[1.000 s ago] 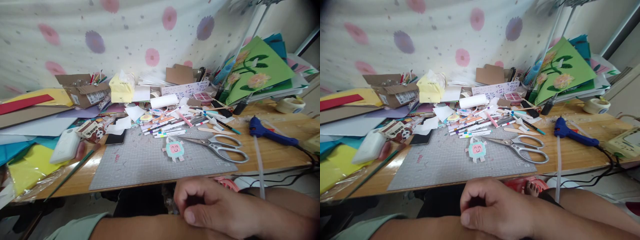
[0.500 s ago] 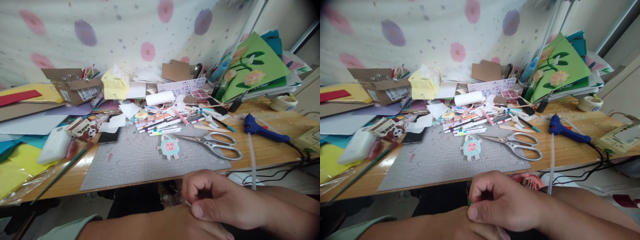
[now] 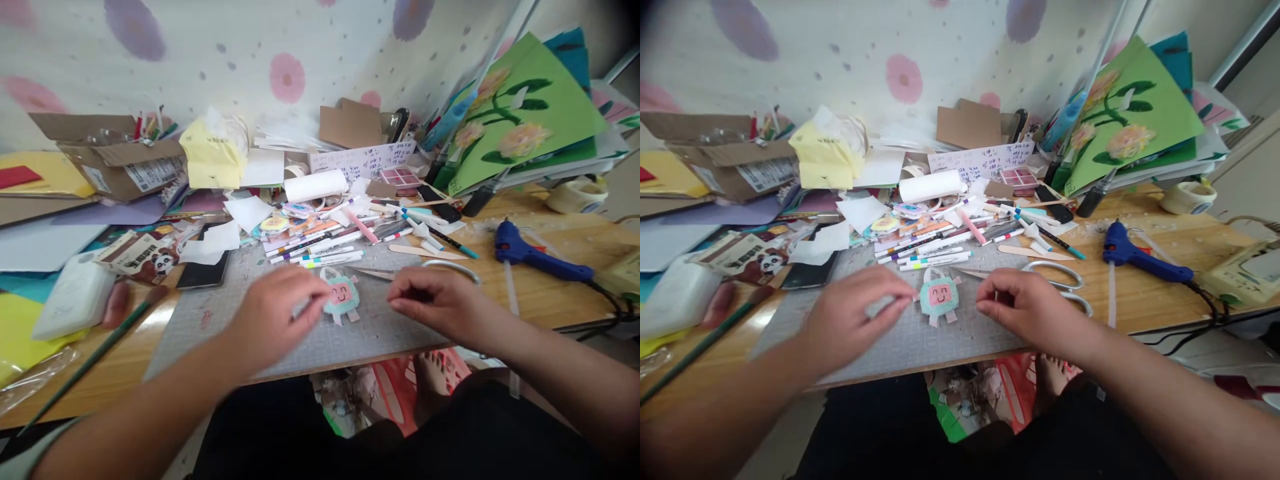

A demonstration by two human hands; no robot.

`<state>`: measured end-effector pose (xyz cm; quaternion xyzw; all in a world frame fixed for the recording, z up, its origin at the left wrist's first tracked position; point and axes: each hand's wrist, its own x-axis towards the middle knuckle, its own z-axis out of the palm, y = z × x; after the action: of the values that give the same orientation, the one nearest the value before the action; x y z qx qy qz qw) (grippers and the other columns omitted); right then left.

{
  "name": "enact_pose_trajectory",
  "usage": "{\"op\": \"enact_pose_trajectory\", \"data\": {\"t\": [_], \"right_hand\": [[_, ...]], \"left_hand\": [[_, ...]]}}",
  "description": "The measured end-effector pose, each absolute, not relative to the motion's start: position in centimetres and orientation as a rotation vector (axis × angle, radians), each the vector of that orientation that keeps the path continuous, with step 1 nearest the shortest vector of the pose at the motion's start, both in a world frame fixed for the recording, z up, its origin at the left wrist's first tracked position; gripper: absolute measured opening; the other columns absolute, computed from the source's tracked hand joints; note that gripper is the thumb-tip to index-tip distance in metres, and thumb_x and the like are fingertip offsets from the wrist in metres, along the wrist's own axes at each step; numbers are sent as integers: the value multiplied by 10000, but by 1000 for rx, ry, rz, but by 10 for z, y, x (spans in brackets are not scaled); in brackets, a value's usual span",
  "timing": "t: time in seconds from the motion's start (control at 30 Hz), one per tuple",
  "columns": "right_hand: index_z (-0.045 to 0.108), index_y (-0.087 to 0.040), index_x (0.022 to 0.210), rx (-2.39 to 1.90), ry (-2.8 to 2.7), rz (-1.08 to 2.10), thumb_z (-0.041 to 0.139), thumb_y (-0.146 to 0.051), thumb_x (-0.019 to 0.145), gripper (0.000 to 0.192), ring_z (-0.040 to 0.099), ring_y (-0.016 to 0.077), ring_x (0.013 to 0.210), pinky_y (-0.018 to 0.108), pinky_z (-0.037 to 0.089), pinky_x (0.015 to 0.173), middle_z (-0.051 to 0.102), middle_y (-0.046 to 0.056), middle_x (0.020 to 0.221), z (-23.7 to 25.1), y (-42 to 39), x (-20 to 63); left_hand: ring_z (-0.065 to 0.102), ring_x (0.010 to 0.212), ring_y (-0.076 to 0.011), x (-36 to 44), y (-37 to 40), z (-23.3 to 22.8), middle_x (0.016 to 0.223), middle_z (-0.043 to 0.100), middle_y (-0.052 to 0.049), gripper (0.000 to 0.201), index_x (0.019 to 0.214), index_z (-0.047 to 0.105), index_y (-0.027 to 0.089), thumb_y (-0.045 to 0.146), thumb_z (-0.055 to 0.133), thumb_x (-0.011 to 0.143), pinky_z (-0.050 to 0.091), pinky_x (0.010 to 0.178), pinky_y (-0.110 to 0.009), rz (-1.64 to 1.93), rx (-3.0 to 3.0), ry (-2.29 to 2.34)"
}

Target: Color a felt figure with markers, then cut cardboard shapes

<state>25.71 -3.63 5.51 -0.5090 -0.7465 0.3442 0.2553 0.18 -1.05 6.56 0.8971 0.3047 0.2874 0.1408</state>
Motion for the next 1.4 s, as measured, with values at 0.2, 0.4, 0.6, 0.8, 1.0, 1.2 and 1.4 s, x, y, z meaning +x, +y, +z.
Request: {"op": "enact_pose_trajectory", "data": {"t": [0.2,0.4,0.6,0.8,1.0,1.2,1.4], "right_hand": [[671,-186,866,-1398,-2240,614,553,-148,813,135,579,145,621,257,440,582,653,23,759,43,-15,253],[667,-192,818,-1434,-2174,571,550,-199,838,119,616,179,672,289,462,603,675,38,764,43,-12,266],[667,-192,808,-1453,-2123,601,555,-219,835,118,619,186,647,300,466,582,673,41,746,43,-13,268],[672,-202,812,-1419,-2133,636,545,-209,847,132,630,187,673,297,477,598,686,40,758,40,-15,263],[668,-200,901,-1290,-2175,704,549,-131,859,143,623,170,759,277,476,671,664,45,841,37,-15,246],[671,-179,916,-1297,-2188,731,596,-107,840,129,584,144,705,264,449,647,600,30,849,29,-14,233],[663,-174,826,-1295,-2197,803,570,-21,775,186,569,133,692,245,430,614,588,26,843,33,-14,231]], "left_hand": [[588,907,-217,3,47,50,919,641,-54,149,914,703,193,131,588,843,455,785,-341,397,2643,992],[560,880,-206,8,50,45,891,629,-32,161,884,713,224,113,616,819,418,772,-332,343,2634,941],[538,866,-204,9,51,41,873,607,-33,158,823,680,206,113,555,849,393,755,-331,359,2659,905],[542,797,-172,4,50,46,833,585,-10,139,829,555,184,217,446,909,420,706,-291,519,2356,1072],[568,729,-152,-4,50,45,752,602,14,310,766,557,190,322,356,961,428,680,-272,565,2167,1137],[603,841,-187,-3,45,42,867,650,11,78,888,583,217,260,544,834,452,748,-315,505,2209,1071],[590,914,-221,-3,37,43,965,646,-5,304,984,571,228,208,672,698,448,805,-366,453,2374,1000]]}}
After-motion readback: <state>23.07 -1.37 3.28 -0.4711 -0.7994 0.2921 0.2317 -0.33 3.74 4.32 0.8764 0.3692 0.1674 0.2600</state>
